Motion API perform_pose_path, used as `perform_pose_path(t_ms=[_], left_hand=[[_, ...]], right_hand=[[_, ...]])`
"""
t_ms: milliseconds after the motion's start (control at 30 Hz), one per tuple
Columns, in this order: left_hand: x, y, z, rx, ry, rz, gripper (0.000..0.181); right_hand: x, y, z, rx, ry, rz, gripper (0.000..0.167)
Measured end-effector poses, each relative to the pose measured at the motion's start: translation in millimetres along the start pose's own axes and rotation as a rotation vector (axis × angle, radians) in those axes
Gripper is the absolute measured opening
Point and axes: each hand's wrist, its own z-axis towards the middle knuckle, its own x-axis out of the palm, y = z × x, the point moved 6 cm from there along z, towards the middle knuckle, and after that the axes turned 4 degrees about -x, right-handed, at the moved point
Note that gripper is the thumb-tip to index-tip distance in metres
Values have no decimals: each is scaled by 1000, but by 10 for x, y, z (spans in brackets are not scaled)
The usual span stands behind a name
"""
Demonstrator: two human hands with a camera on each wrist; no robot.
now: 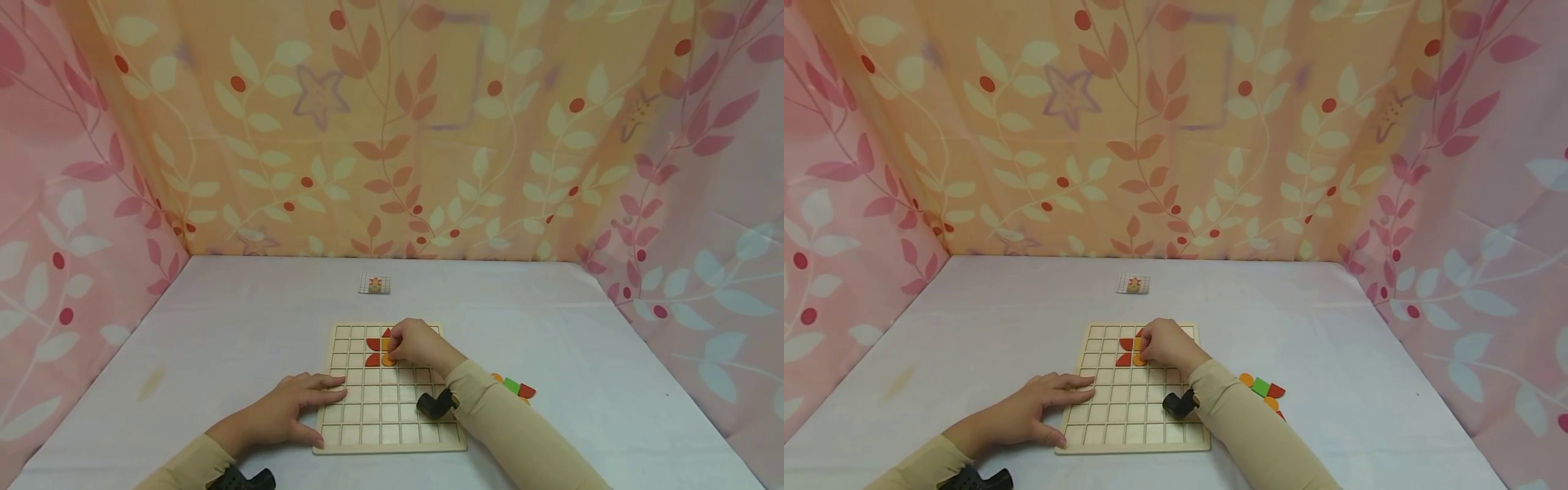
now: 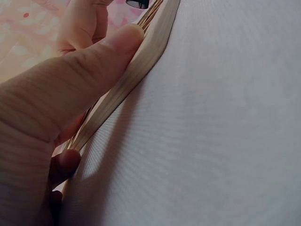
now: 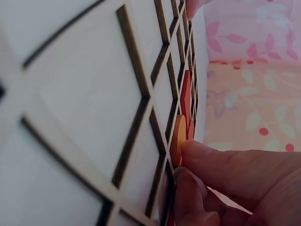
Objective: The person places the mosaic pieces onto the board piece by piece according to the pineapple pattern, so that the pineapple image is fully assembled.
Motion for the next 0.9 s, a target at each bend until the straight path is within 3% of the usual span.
perform_pose_path(t_ms=[300, 900], left_hand=[[25, 30, -4, -48, 26, -24, 74], [17, 24, 0, -35, 16, 2, 74]], right_hand=[[-248, -67, -69, -8, -6, -3, 8], [-780, -627, -591, 155, -50, 3, 6]])
